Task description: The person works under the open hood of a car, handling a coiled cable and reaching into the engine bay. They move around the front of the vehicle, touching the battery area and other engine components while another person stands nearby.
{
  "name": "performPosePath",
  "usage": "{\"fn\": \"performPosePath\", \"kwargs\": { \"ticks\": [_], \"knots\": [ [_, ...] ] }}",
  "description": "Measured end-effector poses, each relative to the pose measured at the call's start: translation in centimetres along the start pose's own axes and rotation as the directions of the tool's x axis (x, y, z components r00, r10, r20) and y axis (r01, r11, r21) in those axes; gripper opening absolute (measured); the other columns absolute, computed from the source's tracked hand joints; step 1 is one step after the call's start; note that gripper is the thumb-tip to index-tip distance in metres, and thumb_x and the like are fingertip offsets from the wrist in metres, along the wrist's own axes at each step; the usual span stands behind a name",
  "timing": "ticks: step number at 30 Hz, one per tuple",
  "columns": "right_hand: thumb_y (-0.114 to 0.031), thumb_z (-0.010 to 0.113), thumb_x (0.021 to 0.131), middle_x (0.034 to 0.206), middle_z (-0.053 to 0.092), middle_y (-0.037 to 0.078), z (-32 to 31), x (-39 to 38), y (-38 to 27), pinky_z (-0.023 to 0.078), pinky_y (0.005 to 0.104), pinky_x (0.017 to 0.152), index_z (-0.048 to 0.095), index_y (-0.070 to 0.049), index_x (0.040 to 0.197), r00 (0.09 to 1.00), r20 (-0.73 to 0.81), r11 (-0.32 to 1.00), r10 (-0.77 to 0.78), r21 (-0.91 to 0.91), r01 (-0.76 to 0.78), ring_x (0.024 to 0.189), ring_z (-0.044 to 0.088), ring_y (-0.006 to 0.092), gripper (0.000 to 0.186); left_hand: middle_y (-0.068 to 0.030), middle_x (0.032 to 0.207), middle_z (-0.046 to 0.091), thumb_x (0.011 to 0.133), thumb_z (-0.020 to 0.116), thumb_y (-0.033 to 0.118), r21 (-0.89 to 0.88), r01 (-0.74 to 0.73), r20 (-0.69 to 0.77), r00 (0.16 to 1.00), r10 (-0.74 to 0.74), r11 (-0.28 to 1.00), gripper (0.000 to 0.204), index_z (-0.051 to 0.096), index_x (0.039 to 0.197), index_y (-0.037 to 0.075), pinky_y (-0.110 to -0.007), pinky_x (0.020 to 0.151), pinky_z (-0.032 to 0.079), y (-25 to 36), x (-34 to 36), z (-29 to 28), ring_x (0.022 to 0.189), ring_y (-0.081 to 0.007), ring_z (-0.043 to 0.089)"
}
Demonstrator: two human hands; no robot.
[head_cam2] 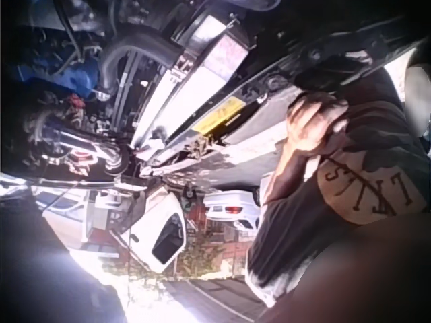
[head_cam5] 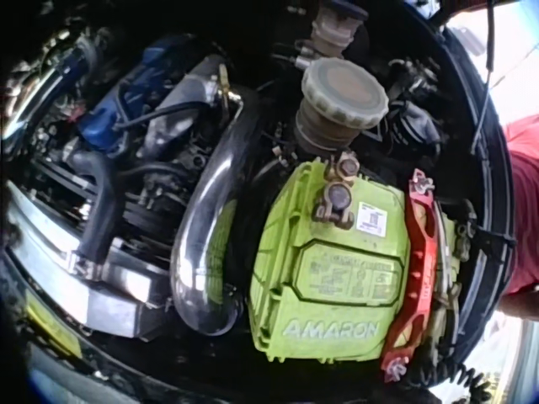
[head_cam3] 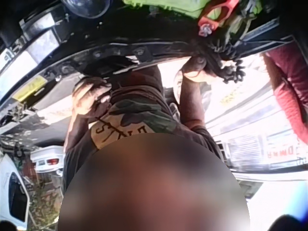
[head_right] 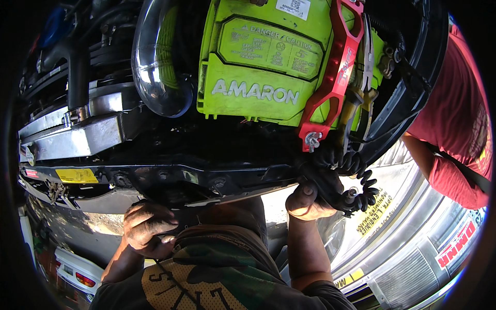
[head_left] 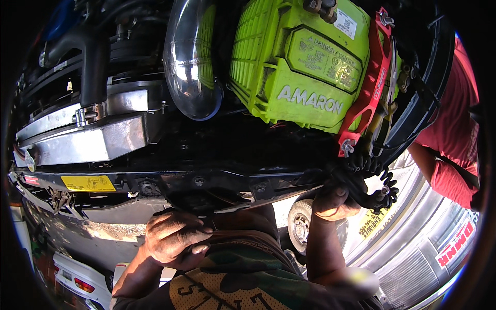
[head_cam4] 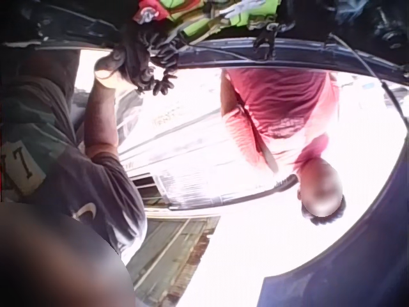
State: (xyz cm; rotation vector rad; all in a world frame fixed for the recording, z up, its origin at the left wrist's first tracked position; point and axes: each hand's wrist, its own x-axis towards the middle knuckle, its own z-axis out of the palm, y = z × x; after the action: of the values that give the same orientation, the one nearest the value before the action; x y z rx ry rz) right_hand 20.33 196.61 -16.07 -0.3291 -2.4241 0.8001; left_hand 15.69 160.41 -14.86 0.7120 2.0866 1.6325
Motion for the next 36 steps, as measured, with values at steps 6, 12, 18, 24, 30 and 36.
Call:
{"fn": "performPosePath", "kwargs": {
  "ticks": [6,12,18,24,30,36],
  "knots": [
    [-0.055,0.065,0.103,0.109,0.073,0.020,-0.32,-0.61,-0.14,0.056,0.0402,0.092,0.063,0.011,0.121,0.995,-0.010,0.995,0.097,-0.026,-0.098,0.100,0.070,0.0281,0.068,-0.0045,0.095,0.077,0.073,0.090,0.014,0.001,0.008,0.005,1.000,-0.008,1.000,0.030,0.081,0.101,0.010,-0.034,0.073,0.062,0.17,0.07,0.05,0.086,-0.0232,0.077],
    [-0.053,0.065,0.103,0.110,0.072,0.021,-0.51,-0.51,-0.36,0.056,0.0422,0.093,0.064,0.011,0.121,0.995,0.019,0.995,0.097,-0.033,-0.096,0.100,0.070,0.0294,0.067,-0.0048,0.095,0.077,0.074,0.089,0.015,0.014,0.016,0.018,1.000,-0.016,1.000,0.030,0.081,0.102,0.010,-0.035,0.074,0.062,0.28,0.11,-0.03,0.087,-0.0234,0.077],
    [-0.051,0.065,0.104,0.113,0.070,0.022,-0.27,-0.33,-0.57,0.056,0.0432,0.094,0.064,0.012,0.121,0.997,0.005,0.997,0.077,-0.030,-0.077,0.105,0.069,0.0308,0.065,-0.0048,0.096,0.077,0.076,0.089,0.015,0.016,0.012,0.019,1.000,-0.013,1.000,0.028,0.080,0.102,0.010,-0.035,0.074,0.063,0.29,0.13,0.03,0.087,-0.0236,0.077],
    [-0.046,0.068,0.103,0.114,0.069,0.020,-0.50,-0.67,-0.29,0.058,0.0427,0.095,0.060,0.012,0.124,0.992,0.045,0.991,0.121,0.049,-0.123,0.106,0.069,0.0303,0.062,-0.0046,0.096,0.077,0.075,0.089,0.015,0.012,0.016,0.020,1.000,-0.017,1.000,0.029,0.080,0.102,0.010,-0.035,0.075,0.063,0.27,0.05,-0.02,0.088,-0.0233,0.077],
    [-0.044,0.069,0.103,0.116,0.068,0.020,-0.37,-0.75,-0.31,0.059,0.0416,0.092,0.059,0.011,0.123,0.990,0.038,0.982,0.135,0.127,-0.139,0.106,0.069,0.0298,0.059,-0.0048,0.096,0.077,0.075,0.089,0.015,0.000,0.005,0.014,1.000,-0.005,1.000,0.029,0.080,0.102,0.009,-0.035,0.074,0.063,0.11,-0.04,0.00,0.088,-0.0234,0.077],
    [-0.050,0.066,0.103,0.111,0.071,0.019,-0.26,-0.39,-0.81,0.057,0.0385,0.087,0.063,0.010,0.118,0.991,0.039,0.990,0.132,0.038,-0.133,0.099,0.070,0.0273,0.062,-0.0050,0.096,0.077,0.074,0.089,0.014,0.000,-0.007,0.006,1.000,0.007,1.000,0.029,0.080,0.101,0.009,-0.035,0.073,0.062,0.08,0.01,0.01,0.087,-0.0239,0.077]
  ]
}}
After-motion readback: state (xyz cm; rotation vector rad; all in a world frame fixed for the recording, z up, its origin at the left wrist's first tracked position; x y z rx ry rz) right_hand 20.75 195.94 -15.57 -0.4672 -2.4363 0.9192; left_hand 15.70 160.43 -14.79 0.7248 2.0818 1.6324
